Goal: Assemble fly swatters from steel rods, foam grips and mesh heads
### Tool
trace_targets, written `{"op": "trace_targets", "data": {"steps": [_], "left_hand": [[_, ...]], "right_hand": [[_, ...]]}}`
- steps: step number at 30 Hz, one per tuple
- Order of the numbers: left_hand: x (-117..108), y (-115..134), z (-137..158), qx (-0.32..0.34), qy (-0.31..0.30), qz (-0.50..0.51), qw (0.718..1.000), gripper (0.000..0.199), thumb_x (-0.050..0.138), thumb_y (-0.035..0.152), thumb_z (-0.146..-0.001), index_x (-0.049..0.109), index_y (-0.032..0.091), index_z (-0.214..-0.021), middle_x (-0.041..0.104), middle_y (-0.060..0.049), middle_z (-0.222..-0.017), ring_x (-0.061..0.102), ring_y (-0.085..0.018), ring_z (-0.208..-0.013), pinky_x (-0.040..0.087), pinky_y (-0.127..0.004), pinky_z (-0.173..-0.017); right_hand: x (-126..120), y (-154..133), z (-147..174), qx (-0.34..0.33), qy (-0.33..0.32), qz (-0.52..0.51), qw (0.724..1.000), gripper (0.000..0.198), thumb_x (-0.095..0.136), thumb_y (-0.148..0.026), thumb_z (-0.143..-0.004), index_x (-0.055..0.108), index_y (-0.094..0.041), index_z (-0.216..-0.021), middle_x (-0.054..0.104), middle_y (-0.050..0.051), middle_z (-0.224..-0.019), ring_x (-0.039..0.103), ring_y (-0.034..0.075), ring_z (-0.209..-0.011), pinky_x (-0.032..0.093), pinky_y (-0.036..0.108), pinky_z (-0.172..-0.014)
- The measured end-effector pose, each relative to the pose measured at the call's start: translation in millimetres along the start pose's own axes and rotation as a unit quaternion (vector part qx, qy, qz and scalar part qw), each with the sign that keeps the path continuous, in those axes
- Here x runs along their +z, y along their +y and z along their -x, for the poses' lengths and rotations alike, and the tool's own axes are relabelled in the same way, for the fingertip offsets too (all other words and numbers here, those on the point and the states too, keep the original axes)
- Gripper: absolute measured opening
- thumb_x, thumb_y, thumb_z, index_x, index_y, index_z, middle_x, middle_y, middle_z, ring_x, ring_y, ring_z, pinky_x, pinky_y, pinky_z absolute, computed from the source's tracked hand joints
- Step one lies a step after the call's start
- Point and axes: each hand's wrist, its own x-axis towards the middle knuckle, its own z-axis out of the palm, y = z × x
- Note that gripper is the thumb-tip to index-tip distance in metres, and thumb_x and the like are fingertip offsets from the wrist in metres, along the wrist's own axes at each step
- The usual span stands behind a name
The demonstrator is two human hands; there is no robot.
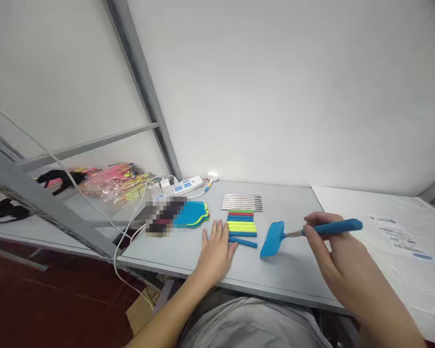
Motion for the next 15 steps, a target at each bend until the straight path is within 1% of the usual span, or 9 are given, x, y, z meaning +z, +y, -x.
{"op": "trace_targets", "data": {"steps": [2, 5, 6, 8, 10, 12, 15], "left_hand": [[-1, 0, 1, -0.002, 0.007, 0.000, 1.000, 0.066, 0.036, 0.043, -0.099, 0.022, 0.010, -0.155, 0.015, -0.017, -0.162, 0.005, -0.031, -0.151, 0.011, -0.059, -0.117], [-2, 1, 0, 0.004, 0.012, 0.013, 1.000, 0.071, 0.040, 0.045, -0.097, 0.017, 0.014, -0.156, 0.009, -0.017, -0.163, 0.001, -0.030, -0.151, 0.012, -0.058, -0.117], [-3, 1, -1, 0.009, 0.012, 0.021, 1.000, 0.072, 0.042, 0.046, -0.097, 0.016, 0.015, -0.156, 0.007, -0.017, -0.163, 0.000, -0.030, -0.151, 0.012, -0.058, -0.117], [-4, 2, -5, 0.022, 0.008, 0.040, 0.999, 0.077, 0.044, 0.050, -0.095, 0.014, 0.015, -0.157, 0.004, -0.017, -0.163, -0.003, -0.030, -0.150, 0.012, -0.057, -0.117], [-6, 3, -9, 0.031, 0.000, 0.060, 0.998, 0.082, 0.047, 0.055, -0.093, 0.013, 0.016, -0.157, 0.001, -0.016, -0.163, -0.005, -0.031, -0.150, 0.012, -0.056, -0.117], [-8, 4, -15, 0.040, -0.012, 0.078, 0.996, 0.088, 0.050, 0.059, -0.090, 0.013, 0.015, -0.157, 0.001, -0.017, -0.163, -0.006, -0.031, -0.150, 0.013, -0.055, -0.118], [-9, 3, -23, 0.056, -0.021, 0.099, 0.993, 0.100, 0.055, 0.067, -0.083, 0.012, 0.015, -0.157, 0.000, -0.019, -0.163, -0.006, -0.033, -0.150, 0.013, -0.054, -0.118]], "right_hand": [[2, 0, -5, -0.005, 0.008, -0.004, 1.000, 0.033, 0.037, -0.053, -0.098, 0.050, -0.026, -0.111, 0.068, 0.006, -0.108, 0.067, 0.024, -0.089, 0.048, 0.037, -0.073], [3, -3, -18, -0.016, 0.011, -0.005, 1.000, 0.033, 0.035, -0.051, -0.099, 0.051, -0.023, -0.107, 0.067, 0.009, -0.109, 0.066, 0.022, -0.077, 0.047, 0.037, -0.066], [2, -6, -24, -0.020, 0.010, -0.004, 1.000, 0.032, 0.035, -0.050, -0.099, 0.051, -0.023, -0.107, 0.067, 0.008, -0.104, 0.065, 0.021, -0.072, 0.046, 0.036, -0.064], [2, -13, -40, -0.027, 0.006, -0.002, 1.000, 0.031, 0.035, -0.048, -0.099, 0.049, -0.023, -0.109, 0.066, 0.004, -0.084, 0.062, 0.021, -0.063, 0.043, 0.035, -0.058], [2, -19, -57, -0.041, -0.001, -0.008, 0.999, 0.028, 0.034, -0.046, -0.099, 0.047, -0.024, -0.110, 0.059, -0.001, -0.067, 0.058, 0.020, -0.057, 0.041, 0.032, -0.053], [5, -24, -74, -0.065, -0.017, -0.018, 0.998, 0.025, 0.034, -0.045, -0.099, 0.047, -0.024, -0.106, 0.055, -0.003, -0.062, 0.056, 0.019, -0.055, 0.039, 0.031, -0.052], [13, -27, -93, -0.098, -0.040, -0.036, 0.994, 0.022, 0.034, -0.043, -0.098, 0.046, -0.024, -0.099, 0.057, -0.002, -0.065, 0.054, 0.018, -0.056, 0.038, 0.031, -0.052]]}}
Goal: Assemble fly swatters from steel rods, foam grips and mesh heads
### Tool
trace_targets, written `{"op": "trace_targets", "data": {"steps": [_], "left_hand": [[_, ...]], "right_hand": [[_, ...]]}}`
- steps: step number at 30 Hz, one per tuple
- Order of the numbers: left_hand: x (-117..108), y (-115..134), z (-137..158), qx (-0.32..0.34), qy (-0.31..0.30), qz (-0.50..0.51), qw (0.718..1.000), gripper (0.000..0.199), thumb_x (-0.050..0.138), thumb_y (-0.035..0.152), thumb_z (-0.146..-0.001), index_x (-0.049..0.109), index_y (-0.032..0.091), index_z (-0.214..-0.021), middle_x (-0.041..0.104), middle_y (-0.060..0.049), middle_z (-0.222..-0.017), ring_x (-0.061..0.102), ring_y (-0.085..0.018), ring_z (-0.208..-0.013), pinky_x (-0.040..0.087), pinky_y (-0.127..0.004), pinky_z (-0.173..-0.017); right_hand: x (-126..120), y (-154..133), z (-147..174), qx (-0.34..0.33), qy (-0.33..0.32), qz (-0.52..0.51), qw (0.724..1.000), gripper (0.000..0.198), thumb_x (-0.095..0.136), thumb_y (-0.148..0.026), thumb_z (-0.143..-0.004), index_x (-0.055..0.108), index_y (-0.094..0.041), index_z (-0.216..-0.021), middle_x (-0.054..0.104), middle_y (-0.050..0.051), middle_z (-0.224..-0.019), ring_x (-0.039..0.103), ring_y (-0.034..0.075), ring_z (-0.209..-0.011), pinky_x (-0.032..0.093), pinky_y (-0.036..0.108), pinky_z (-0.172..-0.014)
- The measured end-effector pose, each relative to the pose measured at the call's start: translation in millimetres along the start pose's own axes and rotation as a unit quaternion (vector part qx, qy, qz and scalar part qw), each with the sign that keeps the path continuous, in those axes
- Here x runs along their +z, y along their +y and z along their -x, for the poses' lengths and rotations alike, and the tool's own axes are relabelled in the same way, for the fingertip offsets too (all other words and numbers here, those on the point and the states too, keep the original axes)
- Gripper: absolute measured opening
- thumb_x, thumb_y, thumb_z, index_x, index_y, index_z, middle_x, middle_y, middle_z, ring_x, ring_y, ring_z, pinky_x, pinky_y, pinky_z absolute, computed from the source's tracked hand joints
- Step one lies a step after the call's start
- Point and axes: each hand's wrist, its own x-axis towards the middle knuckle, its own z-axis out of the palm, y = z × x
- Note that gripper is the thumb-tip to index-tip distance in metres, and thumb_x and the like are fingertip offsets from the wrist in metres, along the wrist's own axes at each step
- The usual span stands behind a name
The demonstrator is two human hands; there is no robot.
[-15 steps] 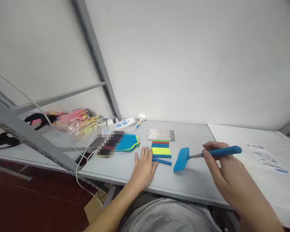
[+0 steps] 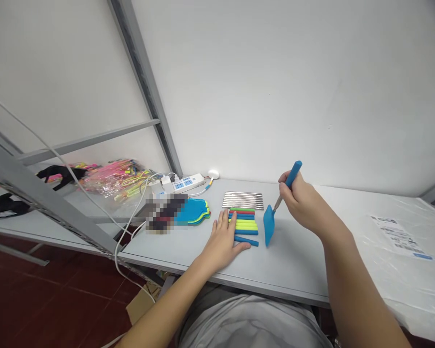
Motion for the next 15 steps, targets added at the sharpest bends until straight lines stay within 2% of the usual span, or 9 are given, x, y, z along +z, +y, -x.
{"op": "trace_targets", "data": {"steps": [3, 8, 15], "left_hand": [[-1, -2, -6, 0.012, -0.001, 0.014, 1.000, 0.108, 0.055, 0.074, -0.079, 0.010, 0.014, -0.157, 0.000, -0.020, -0.162, -0.005, -0.035, -0.149, 0.013, -0.055, -0.117], [0, -2, -10, 0.026, -0.004, 0.021, 0.999, 0.107, 0.052, 0.074, -0.080, 0.009, 0.013, -0.157, 0.007, -0.021, -0.162, 0.000, -0.034, -0.150, 0.012, -0.053, -0.118], [-1, 0, -13, 0.029, 0.003, 0.028, 0.999, 0.094, 0.052, 0.063, -0.088, 0.011, 0.014, -0.157, 0.009, -0.019, -0.163, 0.003, -0.032, -0.150, 0.014, -0.052, -0.118]], "right_hand": [[9, 3, -11, -0.007, 0.003, -0.009, 1.000, 0.020, 0.034, -0.042, -0.098, 0.044, -0.024, -0.096, 0.056, -0.002, -0.065, 0.052, 0.017, -0.054, 0.036, 0.030, -0.050], [21, 6, -22, -0.018, 0.010, -0.038, 0.999, 0.017, 0.033, -0.041, -0.098, 0.041, -0.025, -0.095, 0.053, -0.004, -0.062, 0.052, 0.017, -0.052, 0.036, 0.030, -0.049], [38, 8, -34, -0.049, 0.012, -0.098, 0.994, 0.011, 0.034, -0.036, -0.097, 0.038, -0.026, -0.095, 0.052, -0.006, -0.060, 0.056, 0.017, -0.051, 0.039, 0.032, -0.051]]}}
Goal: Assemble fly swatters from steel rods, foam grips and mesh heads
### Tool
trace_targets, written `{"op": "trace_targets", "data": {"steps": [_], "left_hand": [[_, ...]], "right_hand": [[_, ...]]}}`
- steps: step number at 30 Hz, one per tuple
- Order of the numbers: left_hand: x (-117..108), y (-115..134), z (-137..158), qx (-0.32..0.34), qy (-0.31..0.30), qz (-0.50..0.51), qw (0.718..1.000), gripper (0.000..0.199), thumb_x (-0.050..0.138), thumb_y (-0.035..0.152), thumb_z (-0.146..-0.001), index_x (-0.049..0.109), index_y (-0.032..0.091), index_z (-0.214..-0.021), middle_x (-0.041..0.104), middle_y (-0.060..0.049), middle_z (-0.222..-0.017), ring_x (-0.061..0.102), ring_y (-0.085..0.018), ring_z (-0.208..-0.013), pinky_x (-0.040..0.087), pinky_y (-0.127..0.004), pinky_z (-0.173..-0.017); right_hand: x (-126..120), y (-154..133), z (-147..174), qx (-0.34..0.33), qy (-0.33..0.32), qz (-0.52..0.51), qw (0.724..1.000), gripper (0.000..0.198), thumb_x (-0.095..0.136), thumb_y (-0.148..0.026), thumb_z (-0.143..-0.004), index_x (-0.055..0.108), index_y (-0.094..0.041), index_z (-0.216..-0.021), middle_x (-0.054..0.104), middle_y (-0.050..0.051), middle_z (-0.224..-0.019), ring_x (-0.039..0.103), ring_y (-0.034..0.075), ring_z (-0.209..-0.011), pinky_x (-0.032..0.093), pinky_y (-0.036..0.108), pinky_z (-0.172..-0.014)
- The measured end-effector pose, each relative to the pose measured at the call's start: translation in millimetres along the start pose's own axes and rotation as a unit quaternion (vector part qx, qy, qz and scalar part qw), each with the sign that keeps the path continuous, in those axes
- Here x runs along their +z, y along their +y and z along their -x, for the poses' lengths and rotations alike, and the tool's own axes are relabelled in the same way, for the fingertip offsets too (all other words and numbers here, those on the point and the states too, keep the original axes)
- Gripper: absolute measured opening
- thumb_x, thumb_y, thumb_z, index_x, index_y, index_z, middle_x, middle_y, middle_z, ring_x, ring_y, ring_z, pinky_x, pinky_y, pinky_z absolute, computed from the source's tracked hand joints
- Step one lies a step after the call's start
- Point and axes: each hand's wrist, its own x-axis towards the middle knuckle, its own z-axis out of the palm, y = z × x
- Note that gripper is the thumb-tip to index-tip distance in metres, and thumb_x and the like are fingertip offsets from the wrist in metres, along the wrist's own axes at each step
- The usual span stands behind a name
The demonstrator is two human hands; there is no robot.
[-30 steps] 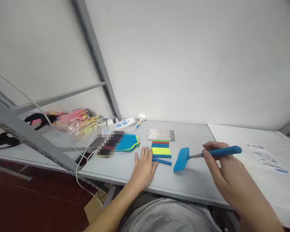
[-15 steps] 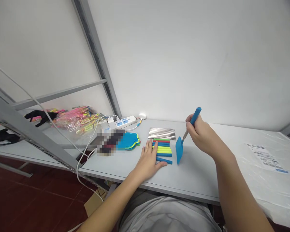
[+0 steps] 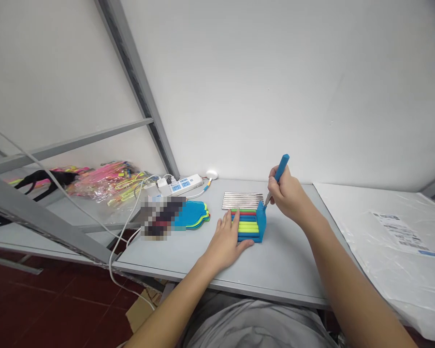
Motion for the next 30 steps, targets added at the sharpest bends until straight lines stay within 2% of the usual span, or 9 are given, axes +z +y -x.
{"op": "trace_targets", "data": {"steps": [11, 22, 26, 30], "left_hand": [[3, -1, -2, 0.000, -0.003, -0.015, 1.000, 0.089, 0.050, 0.062, -0.090, 0.013, 0.017, -0.157, 0.010, -0.018, -0.163, 0.003, -0.030, -0.151, 0.013, -0.052, -0.119], [4, -3, 0, 0.000, 0.017, 0.011, 1.000, 0.090, 0.051, 0.066, -0.087, 0.018, 0.018, -0.156, 0.006, -0.019, -0.163, 0.004, -0.034, -0.150, 0.015, -0.055, -0.117], [7, -2, -1, -0.001, 0.025, 0.010, 1.000, 0.090, 0.053, 0.065, -0.086, 0.018, 0.019, -0.155, 0.004, -0.019, -0.163, 0.005, -0.034, -0.150, 0.016, -0.054, -0.118], [6, -2, 1, 0.003, 0.038, 0.011, 0.999, 0.087, 0.053, 0.061, -0.088, 0.017, 0.020, -0.156, 0.004, -0.019, -0.163, 0.005, -0.033, -0.150, 0.015, -0.054, -0.118]], "right_hand": [[13, -10, -4, -0.021, -0.003, 0.004, 1.000, 0.009, 0.035, -0.034, -0.096, 0.038, -0.026, -0.096, 0.052, -0.005, -0.063, 0.054, 0.017, -0.051, 0.040, 0.033, -0.052], [7, -8, 4, -0.007, 0.027, 0.012, 1.000, 0.008, 0.038, -0.034, -0.095, 0.041, -0.026, -0.095, 0.053, -0.006, -0.062, 0.057, 0.017, -0.050, 0.042, 0.032, -0.051], [-5, -5, 17, 0.011, 0.072, 0.031, 0.997, 0.007, 0.042, -0.033, -0.094, 0.043, -0.026, -0.094, 0.055, -0.006, -0.059, 0.059, 0.018, -0.051, 0.044, 0.033, -0.051], [-18, 2, 43, 0.043, 0.171, -0.024, 0.984, 0.007, 0.046, -0.031, -0.093, 0.046, -0.025, -0.090, 0.055, -0.005, -0.057, 0.066, 0.021, -0.056, 0.051, 0.036, -0.056]]}}
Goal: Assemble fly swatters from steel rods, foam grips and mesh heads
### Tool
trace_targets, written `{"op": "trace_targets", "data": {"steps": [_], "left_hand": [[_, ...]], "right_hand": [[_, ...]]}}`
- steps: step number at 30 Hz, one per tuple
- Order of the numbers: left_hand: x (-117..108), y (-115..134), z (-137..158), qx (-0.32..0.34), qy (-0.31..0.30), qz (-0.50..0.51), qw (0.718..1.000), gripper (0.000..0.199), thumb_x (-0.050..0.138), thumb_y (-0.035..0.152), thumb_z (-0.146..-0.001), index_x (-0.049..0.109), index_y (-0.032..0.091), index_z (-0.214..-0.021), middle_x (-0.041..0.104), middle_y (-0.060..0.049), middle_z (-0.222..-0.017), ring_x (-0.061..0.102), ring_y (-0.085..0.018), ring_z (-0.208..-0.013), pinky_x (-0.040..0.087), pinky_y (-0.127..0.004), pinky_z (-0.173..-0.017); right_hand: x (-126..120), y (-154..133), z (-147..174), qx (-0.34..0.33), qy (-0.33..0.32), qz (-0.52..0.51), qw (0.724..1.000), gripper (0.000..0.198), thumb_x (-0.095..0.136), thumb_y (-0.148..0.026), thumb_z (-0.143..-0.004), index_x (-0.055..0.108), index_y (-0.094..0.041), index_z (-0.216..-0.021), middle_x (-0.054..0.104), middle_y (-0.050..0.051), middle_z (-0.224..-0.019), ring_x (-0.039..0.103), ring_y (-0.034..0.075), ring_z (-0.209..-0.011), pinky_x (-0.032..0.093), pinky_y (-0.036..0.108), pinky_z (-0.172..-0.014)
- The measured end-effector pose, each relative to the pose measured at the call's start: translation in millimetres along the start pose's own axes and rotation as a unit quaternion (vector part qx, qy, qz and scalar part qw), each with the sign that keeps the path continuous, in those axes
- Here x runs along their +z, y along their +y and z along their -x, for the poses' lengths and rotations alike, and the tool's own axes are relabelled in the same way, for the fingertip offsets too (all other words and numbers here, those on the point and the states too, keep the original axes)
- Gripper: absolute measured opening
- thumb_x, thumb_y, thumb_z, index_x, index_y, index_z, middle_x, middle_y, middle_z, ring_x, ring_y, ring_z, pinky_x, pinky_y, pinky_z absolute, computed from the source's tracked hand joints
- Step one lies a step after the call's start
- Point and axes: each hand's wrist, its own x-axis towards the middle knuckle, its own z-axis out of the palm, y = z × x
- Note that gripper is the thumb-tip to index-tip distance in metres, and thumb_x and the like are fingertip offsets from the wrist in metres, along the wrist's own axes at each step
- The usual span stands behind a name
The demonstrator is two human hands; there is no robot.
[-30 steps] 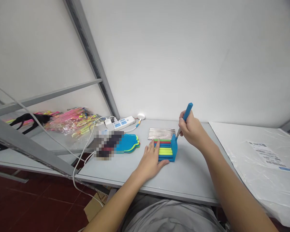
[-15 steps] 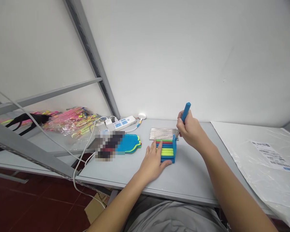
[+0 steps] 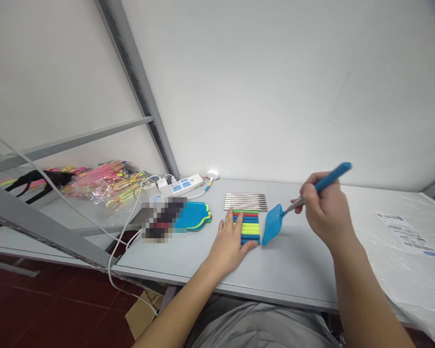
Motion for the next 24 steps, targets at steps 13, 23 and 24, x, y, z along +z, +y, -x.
{"op": "trace_targets", "data": {"steps": [13, 23, 24], "left_hand": [[-38, 52, 44, -0.121, 0.136, 0.617, 0.765, 0.053, 0.041, 0.058, -0.096, 0.048, 0.023, -0.135, 0.062, -0.012, -0.130, 0.061, -0.027, -0.117, 0.050, -0.039, -0.094], [-67, 41, 80, -0.182, 0.095, 0.679, 0.705, 0.043, 0.070, 0.037, -0.085, 0.062, 0.019, -0.123, 0.074, -0.010, -0.103, 0.071, -0.022, -0.084, 0.056, -0.032, -0.074], [-65, 40, 80, -0.175, 0.093, 0.673, 0.712, 0.043, 0.070, 0.038, -0.086, 0.062, 0.019, -0.124, 0.074, -0.009, -0.103, 0.071, -0.022, -0.084, 0.056, -0.032, -0.074]], "right_hand": [[-1, -24, 73, 0.024, 0.216, -0.375, 0.901, 0.013, 0.041, -0.016, -0.091, 0.046, -0.028, -0.091, 0.051, -0.007, -0.067, 0.061, 0.017, -0.050, 0.059, 0.052, -0.066], [2, 25, 95, 0.038, -0.109, -0.425, 0.898, 0.007, 0.060, -0.021, -0.090, 0.064, -0.026, -0.093, 0.062, 0.000, -0.084, 0.071, 0.020, -0.066, 0.057, 0.039, -0.061], [1, 29, 94, 0.045, -0.104, -0.421, 0.900, 0.005, 0.063, -0.021, -0.089, 0.064, -0.026, -0.090, 0.063, -0.001, -0.081, 0.070, 0.019, -0.064, 0.056, 0.037, -0.060]]}}
